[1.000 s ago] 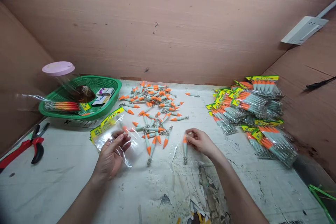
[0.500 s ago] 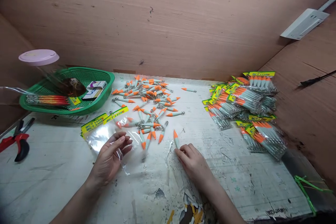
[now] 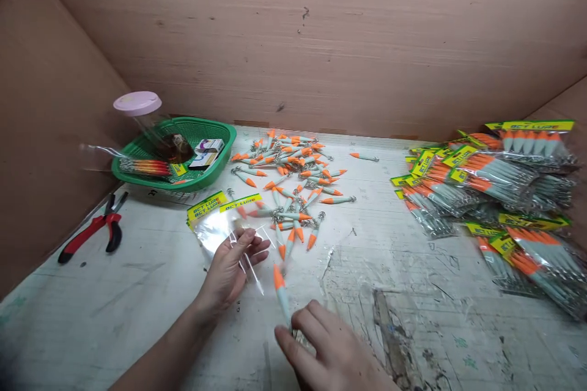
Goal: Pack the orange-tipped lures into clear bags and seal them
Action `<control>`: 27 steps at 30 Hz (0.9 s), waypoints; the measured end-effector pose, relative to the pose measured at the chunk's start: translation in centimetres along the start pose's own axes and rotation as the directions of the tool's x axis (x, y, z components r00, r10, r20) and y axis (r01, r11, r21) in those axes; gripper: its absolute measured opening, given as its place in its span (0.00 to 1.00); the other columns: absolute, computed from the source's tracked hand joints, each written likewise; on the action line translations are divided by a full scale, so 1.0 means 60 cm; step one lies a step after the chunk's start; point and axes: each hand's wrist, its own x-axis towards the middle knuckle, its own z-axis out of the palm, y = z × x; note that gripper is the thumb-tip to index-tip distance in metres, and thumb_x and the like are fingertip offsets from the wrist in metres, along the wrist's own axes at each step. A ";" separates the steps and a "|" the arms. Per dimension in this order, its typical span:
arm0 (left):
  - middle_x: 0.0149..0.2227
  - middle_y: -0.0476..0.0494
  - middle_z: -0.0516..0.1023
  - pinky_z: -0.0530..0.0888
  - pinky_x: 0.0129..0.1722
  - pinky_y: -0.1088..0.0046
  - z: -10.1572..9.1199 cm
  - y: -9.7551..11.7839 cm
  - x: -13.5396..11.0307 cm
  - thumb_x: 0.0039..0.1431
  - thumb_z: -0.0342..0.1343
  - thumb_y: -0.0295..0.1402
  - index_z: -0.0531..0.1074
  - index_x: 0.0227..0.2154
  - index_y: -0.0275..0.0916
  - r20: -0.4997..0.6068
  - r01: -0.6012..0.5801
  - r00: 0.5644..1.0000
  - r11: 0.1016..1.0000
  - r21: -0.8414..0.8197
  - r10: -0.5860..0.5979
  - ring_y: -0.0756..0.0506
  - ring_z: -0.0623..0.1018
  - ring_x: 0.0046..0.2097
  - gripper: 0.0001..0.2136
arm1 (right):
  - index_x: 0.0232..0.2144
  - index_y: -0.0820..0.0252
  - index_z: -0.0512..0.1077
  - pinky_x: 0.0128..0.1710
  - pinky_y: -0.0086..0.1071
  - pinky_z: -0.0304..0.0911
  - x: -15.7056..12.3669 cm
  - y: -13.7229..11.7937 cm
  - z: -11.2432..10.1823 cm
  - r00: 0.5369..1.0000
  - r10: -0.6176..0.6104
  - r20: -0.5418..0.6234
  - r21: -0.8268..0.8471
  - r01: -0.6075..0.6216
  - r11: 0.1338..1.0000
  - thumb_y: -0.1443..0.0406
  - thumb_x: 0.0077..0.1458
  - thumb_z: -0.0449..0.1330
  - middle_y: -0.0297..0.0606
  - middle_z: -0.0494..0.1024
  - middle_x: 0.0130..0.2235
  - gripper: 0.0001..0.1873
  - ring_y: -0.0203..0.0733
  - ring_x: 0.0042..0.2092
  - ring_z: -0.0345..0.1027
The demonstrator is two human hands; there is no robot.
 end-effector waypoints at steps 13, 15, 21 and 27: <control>0.44 0.39 0.78 0.75 0.40 0.63 0.009 -0.011 -0.025 0.49 0.63 0.38 0.69 0.44 0.39 0.314 0.096 0.944 0.994 0.047 -0.106 0.41 0.79 0.39 0.19 | 0.49 0.64 0.64 0.40 0.40 0.67 0.039 0.028 0.079 0.917 0.173 -0.360 0.075 -0.156 0.985 0.77 0.57 0.51 0.51 0.73 0.47 0.18 0.44 0.43 0.67; 0.46 0.36 0.77 0.73 0.44 0.59 0.008 -0.013 -0.028 0.52 0.59 0.41 0.69 0.45 0.39 0.365 0.138 0.923 0.990 -0.007 -0.126 0.39 0.79 0.42 0.19 | 0.46 0.61 0.65 0.39 0.39 0.68 0.042 0.027 0.083 0.877 0.211 -0.431 0.118 -0.177 0.977 0.78 0.56 0.52 0.49 0.74 0.47 0.17 0.43 0.41 0.68; 0.50 0.35 0.75 0.69 0.50 0.56 0.009 -0.020 -0.037 0.57 0.54 0.41 0.66 0.52 0.41 0.462 0.198 0.876 0.976 -0.092 -0.134 0.38 0.75 0.50 0.20 | 0.44 0.59 0.69 0.38 0.40 0.70 0.051 0.024 0.081 0.848 0.185 -0.497 0.118 -0.145 0.982 0.78 0.54 0.53 0.47 0.77 0.45 0.17 0.45 0.41 0.70; 0.53 0.38 0.73 0.65 0.55 0.59 0.009 -0.029 -0.042 0.60 0.52 0.37 0.68 0.51 0.41 0.557 0.206 0.823 0.972 -0.117 -0.107 0.39 0.69 0.56 0.17 | 0.48 0.62 0.68 0.47 0.45 0.68 0.058 0.025 0.078 0.883 0.121 -0.454 0.140 -0.063 0.988 0.78 0.55 0.53 0.49 0.73 0.51 0.19 0.49 0.53 0.66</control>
